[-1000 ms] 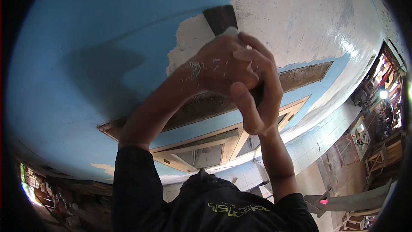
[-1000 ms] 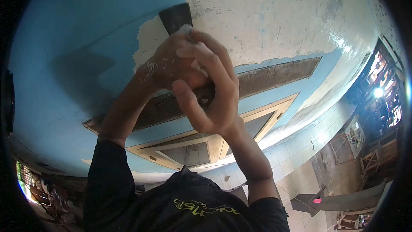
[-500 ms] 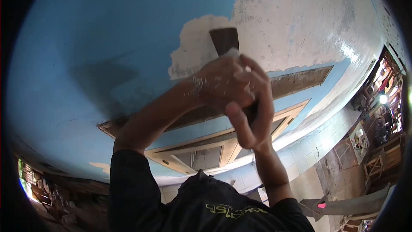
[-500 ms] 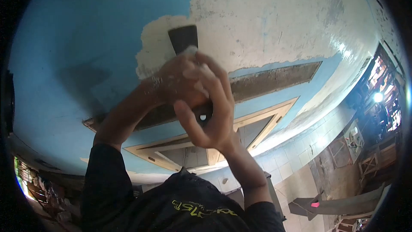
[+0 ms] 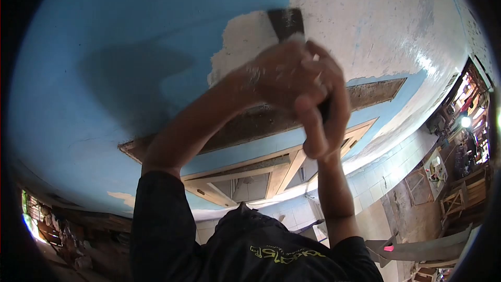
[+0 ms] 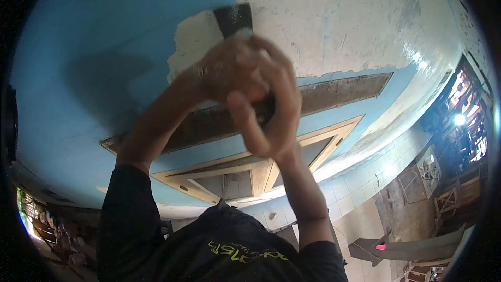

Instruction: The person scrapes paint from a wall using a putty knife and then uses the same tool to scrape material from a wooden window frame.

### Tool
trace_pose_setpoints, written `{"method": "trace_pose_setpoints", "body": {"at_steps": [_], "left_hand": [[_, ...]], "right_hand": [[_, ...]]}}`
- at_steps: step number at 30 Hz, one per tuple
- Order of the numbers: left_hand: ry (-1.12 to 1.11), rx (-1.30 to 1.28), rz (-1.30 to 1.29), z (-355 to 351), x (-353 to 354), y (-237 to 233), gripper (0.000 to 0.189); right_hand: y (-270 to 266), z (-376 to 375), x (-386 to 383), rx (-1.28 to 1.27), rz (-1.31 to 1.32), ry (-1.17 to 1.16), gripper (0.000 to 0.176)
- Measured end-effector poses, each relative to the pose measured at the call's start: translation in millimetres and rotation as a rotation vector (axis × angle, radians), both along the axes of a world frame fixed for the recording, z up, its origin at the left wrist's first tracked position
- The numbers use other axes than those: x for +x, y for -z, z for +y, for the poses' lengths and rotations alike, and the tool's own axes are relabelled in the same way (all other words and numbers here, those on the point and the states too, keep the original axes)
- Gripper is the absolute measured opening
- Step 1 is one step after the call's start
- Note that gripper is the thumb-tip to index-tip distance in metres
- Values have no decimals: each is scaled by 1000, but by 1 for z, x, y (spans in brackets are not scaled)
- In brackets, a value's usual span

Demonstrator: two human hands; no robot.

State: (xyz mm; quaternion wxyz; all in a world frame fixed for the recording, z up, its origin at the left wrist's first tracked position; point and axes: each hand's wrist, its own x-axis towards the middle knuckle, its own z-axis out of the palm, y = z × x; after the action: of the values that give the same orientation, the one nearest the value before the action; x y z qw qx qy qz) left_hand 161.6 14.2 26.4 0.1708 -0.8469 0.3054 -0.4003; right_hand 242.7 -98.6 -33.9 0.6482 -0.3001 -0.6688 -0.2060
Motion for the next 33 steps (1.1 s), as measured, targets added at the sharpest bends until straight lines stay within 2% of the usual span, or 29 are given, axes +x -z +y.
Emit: {"method": "trace_pose_setpoints", "body": {"at_steps": [2, 3, 4, 7, 9, 11, 14, 17, 20, 23, 26, 29, 30, 33], "left_hand": [[-8, -7, 17, -11, -2, -10, 22], [-14, -6, 19, -13, -4, -12, 23], [-133, 40, 22, -14, -5, -6, 23], [-58, -83, 9, -5, -9, 22, 23], [-109, 39, -54, -1, -12, 16, 22], [-10, -13, -21, 1, -11, 0, 21], [-86, -73, 1, -8, -16, -5, 20], [-166, -124, 10, 6, -16, 24, 19], [-138, 78, -16, 4, -21, -2, 20], [-115, -44, -13, -1, -19, -13, 18], [-95, -81, -21, 2, -21, 8, 20], [-236, -9, 39, -9, -34, 16, 22], [-179, -88, 46, 0, -31, 12, 22], [-195, -5, 26, -5, -33, -15, 19]], "right_hand": [[-12, -9, -5, -61, 120, -140, 44], [-8, -11, -7, -76, 124, -135, 44], [-5, -12, -9, -90, 128, -130, 44], [12, -11, -14, -73, 34, -16, 43], [6, -7, -19, -33, 20, -24, 43], [-13, -8, -16, -32, 29, -72, 42], [-14, -5, -19, -26, 40, -87, 42], [4, -4, -23, -30, 12, 13, 42], [-7, 0, -24, -25, 11, -34, 43], [-22, -2, -20, -61, 22, -79, 43], [-5, -2, -19, -88, 24, -74, 43], [7, -6, -30, -100, 37, -43, 45], [0, -6, -29, -86, 36, -66, 43], [-25, -2, -24, -62, 27, -150, 43]]}}
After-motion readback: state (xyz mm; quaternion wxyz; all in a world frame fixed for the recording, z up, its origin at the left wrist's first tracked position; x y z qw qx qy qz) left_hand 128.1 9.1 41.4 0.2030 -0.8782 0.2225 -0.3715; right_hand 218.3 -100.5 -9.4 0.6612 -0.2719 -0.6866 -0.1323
